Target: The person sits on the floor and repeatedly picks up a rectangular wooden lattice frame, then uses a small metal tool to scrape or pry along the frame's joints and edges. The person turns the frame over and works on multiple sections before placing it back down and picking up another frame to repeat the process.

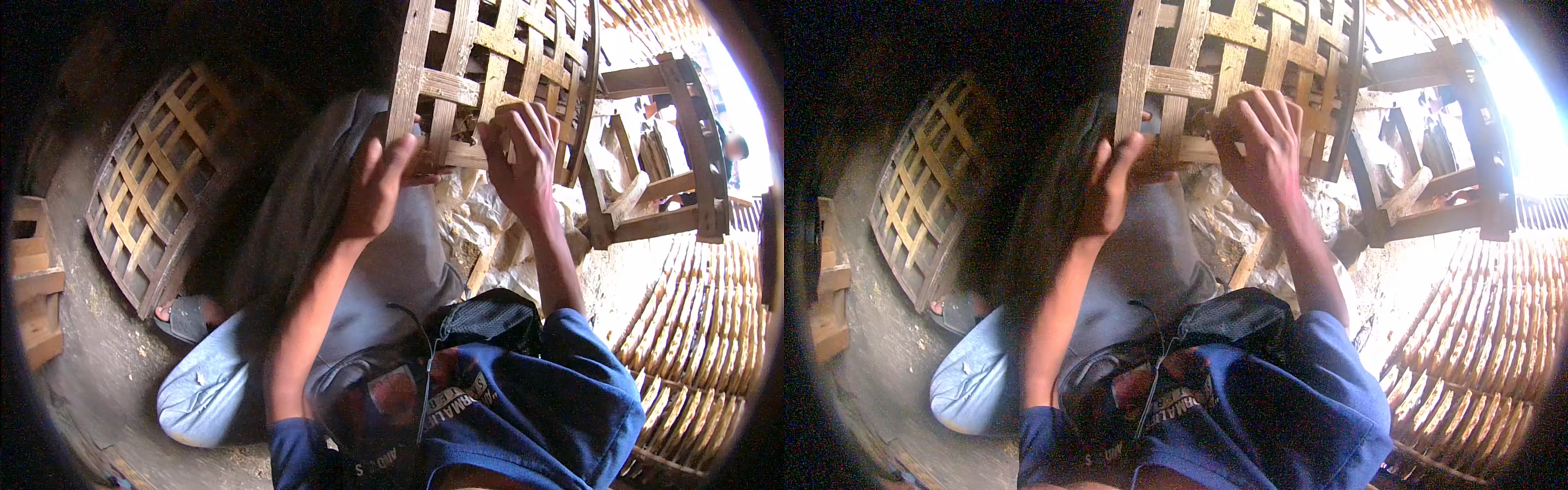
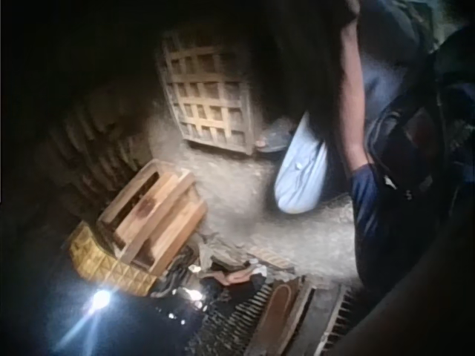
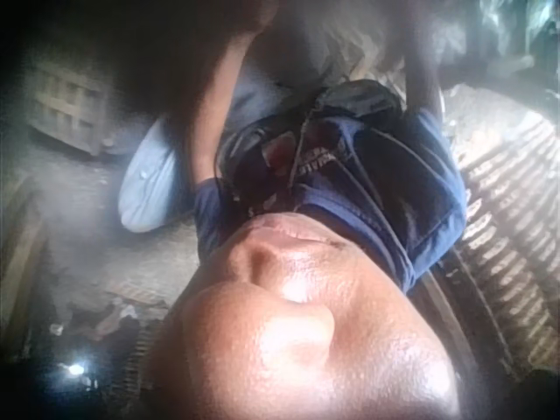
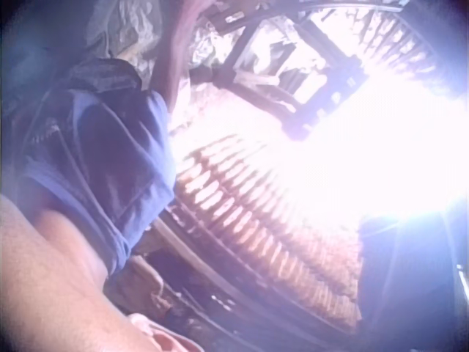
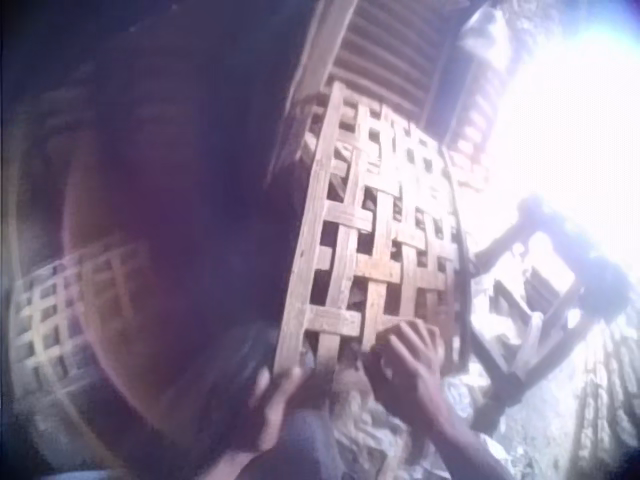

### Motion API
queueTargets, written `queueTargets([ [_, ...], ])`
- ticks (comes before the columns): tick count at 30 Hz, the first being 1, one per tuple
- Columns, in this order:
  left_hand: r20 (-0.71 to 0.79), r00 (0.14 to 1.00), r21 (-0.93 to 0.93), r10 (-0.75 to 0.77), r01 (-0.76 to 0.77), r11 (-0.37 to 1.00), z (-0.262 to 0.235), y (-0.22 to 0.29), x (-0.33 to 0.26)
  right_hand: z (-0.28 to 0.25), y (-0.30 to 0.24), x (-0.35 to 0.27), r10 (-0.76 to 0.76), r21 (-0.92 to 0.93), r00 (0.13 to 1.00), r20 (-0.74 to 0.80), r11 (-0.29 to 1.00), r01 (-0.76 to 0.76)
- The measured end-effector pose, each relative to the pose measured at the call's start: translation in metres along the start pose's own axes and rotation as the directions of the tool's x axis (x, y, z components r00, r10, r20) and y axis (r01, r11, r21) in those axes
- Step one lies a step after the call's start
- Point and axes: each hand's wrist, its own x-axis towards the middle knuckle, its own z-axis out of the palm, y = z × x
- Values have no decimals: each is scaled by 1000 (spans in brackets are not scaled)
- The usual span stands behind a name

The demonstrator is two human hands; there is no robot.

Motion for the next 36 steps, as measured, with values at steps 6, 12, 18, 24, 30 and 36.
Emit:
queueTargets([
  [6, -11, 993, -224, -114, 109, 969, 9, -4, 1, 24, -23, -25, -74, 144, 997, 9, 987, 72],
  [12, -28, 980, -224, -196, 185, 957, 7, -1, 5, 38, -22, -21, -263, 138, 960, -97, 952, 275],
  [18, -57, 997, -25, -43, 41, 999, 4, -11, 3, 29, -21, -30, -286, 183, 958, 1, 942, 281],
  [24, 86, 956, -533, -281, 283, 797, 17, -6, 4, -11, 12, -80, -19, 3, 985, 171, 1000, 19],
  [30, 25, 974, -462, -224, 210, 862, 20, -13, 1, -11, 20, -79, 99, -87, 995, 0, 991, -99],
  [36, -70, 986, -426, -154, 110, 898, 25, 0, 1, 1, 25, -49, 83, -38, 996, 32, 996, -82],
])
